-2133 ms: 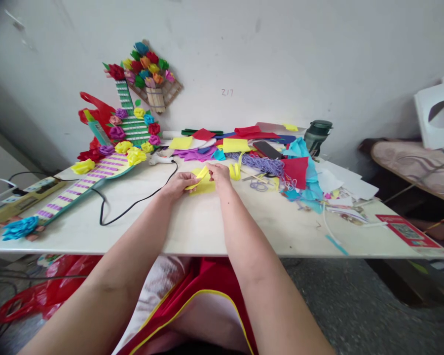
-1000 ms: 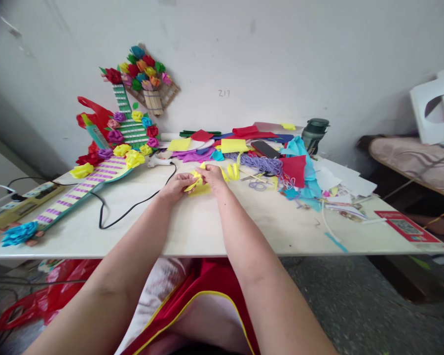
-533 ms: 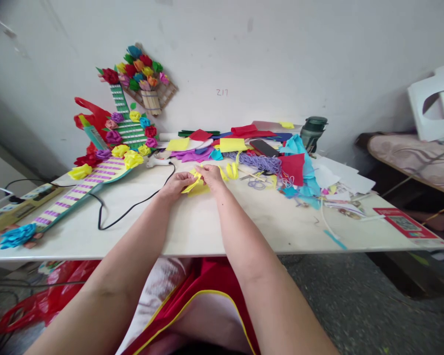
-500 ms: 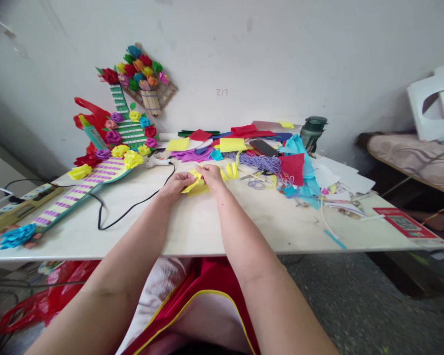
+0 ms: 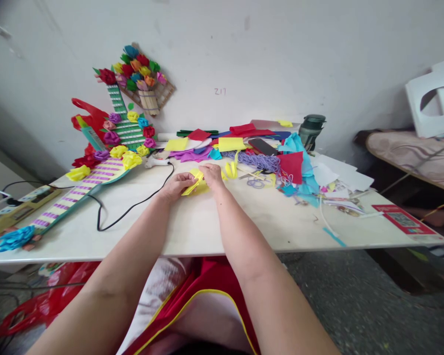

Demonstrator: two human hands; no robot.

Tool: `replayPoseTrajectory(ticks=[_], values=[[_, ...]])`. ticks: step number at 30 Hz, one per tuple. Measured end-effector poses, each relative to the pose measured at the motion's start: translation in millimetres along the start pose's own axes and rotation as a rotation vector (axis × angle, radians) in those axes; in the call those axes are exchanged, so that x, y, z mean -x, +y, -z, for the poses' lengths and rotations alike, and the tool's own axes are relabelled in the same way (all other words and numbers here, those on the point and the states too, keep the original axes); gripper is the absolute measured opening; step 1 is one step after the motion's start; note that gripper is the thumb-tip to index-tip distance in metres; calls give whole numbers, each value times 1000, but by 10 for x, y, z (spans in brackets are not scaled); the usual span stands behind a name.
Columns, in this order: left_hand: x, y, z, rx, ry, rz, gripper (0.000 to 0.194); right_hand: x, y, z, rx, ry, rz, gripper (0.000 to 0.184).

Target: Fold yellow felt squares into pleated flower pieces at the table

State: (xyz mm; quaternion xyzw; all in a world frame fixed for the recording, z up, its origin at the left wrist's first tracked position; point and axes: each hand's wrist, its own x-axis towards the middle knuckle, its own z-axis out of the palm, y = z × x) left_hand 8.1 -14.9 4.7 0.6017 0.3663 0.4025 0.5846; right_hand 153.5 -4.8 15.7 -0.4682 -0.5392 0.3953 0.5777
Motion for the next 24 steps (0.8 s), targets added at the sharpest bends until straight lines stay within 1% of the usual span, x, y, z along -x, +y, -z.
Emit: replayPoseTrajectory(ticks=[3,5,9,11,15,19,24], values=[[0,5,-2,5,-4,-1,41,6,-4,-4,-12,29,-20,27],[5,17,0,27,7,-9,42,7,15,-14,-42,11,-16,31],[25,56,2,44,60,-26,39,3,53,-32,-94,-151,-77,36],[29,65,4,37,80,-25,37,-1,62,-36,-73,-182,-95,39],[13,40,27,10,89,-52,37,-18,84,-37,-18,-130,-46,40],[-5,4,50,-71,70,-101,39,-28,115,-41,-45,-91,2,38],[-9,1,38,-214,188,-109,40,-28,129,-57,-57,-63,-3,37]])
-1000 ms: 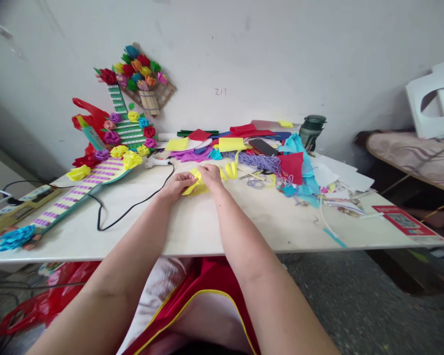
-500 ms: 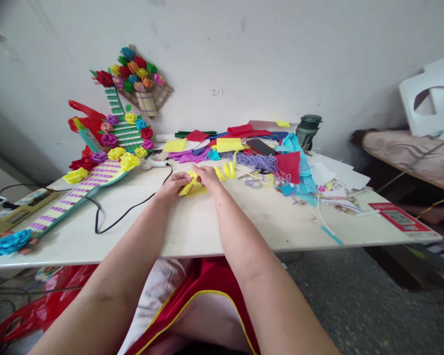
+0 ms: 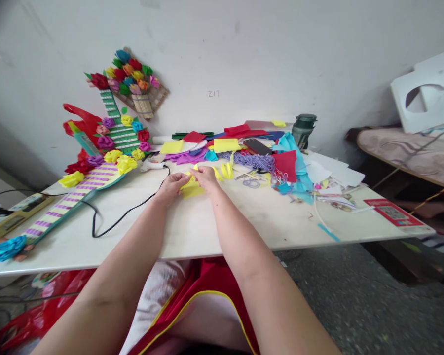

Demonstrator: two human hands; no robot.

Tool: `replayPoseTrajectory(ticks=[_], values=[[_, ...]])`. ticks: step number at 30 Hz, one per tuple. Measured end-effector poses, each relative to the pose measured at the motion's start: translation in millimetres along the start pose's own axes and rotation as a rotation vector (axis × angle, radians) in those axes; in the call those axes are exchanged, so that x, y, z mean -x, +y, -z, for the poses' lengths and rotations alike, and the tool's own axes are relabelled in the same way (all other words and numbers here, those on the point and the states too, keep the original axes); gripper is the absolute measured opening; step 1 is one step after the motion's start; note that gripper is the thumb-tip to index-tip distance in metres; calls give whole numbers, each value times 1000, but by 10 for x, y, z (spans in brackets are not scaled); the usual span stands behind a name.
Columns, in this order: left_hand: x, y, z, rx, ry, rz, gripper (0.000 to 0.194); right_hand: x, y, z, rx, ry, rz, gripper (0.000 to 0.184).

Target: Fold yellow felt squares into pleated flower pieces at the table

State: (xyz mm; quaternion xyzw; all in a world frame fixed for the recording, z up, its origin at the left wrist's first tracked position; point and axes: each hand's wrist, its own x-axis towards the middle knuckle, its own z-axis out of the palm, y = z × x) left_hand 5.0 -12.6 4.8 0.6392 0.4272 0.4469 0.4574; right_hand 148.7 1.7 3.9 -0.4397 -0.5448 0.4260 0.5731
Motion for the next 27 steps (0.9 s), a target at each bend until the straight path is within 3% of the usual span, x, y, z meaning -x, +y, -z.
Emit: replayPoseTrajectory(ticks=[8,16,24,27], values=[[34,62,-25,-255,84,48,40,-27,29,-6,54,78,-20,36],[32,85,-47,-242,143,75,46,-6,-31,3,-13,120,-47,36],[-33,-2,-17,-112,108,20,39,-31,-62,96,-134,200,-79,38],[-41,-17,-10,-114,139,-14,38,-38,-102,171,-174,170,-115,38]])
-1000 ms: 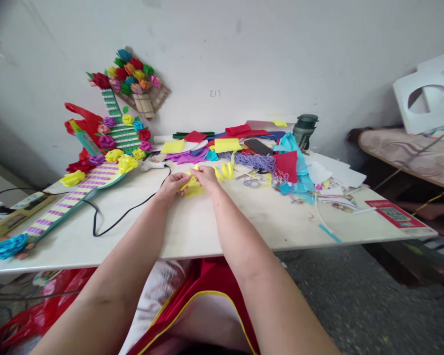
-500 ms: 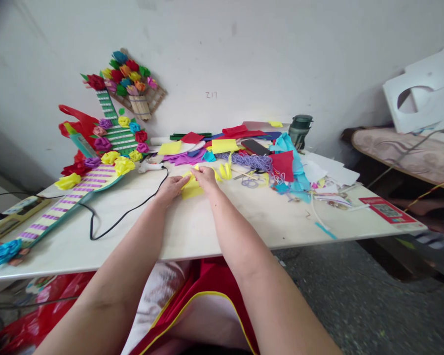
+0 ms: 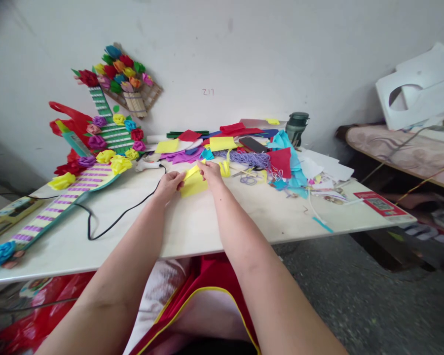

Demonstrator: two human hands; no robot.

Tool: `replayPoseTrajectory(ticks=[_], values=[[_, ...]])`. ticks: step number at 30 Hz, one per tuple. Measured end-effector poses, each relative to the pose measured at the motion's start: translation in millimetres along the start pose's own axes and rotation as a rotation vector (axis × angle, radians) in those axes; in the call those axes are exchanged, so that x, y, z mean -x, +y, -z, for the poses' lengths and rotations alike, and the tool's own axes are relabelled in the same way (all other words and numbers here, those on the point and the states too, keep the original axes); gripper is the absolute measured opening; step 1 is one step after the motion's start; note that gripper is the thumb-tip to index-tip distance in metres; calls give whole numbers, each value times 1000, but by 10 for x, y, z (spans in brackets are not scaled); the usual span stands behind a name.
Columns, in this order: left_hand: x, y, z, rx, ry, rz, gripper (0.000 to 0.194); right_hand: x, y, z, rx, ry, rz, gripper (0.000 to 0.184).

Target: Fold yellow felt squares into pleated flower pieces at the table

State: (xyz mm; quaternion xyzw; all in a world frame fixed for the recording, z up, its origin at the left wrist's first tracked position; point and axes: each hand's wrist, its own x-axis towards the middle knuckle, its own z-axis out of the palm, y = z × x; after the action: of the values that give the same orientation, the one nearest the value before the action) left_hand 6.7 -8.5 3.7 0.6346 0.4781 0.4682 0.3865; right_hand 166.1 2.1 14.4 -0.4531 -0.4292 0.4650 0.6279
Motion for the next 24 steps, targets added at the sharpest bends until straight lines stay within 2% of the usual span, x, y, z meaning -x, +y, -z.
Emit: replayPoseTrajectory(ticks=[4,8,10,12,15,17,20,24], values=[[-27,-35,23,-24,92,-20,45,-11,-85,140,-46,-192,-61,33],[-76,-70,39,82,245,5,43,-16,-120,260,23,-390,-93,23],[-87,-64,41,168,308,28,43,-20,-116,282,88,-432,-104,20],[-85,-42,36,287,332,56,42,-25,-105,273,110,-419,-100,19],[-68,-7,14,511,278,119,43,-23,-81,207,56,-343,-71,19],[-54,1,-9,610,180,145,43,-4,-62,137,8,-308,-73,19],[-32,-14,-41,620,18,114,42,51,-29,18,-34,-300,-93,15],[-21,-53,-39,574,13,98,38,134,-3,-99,22,-350,-119,12]])
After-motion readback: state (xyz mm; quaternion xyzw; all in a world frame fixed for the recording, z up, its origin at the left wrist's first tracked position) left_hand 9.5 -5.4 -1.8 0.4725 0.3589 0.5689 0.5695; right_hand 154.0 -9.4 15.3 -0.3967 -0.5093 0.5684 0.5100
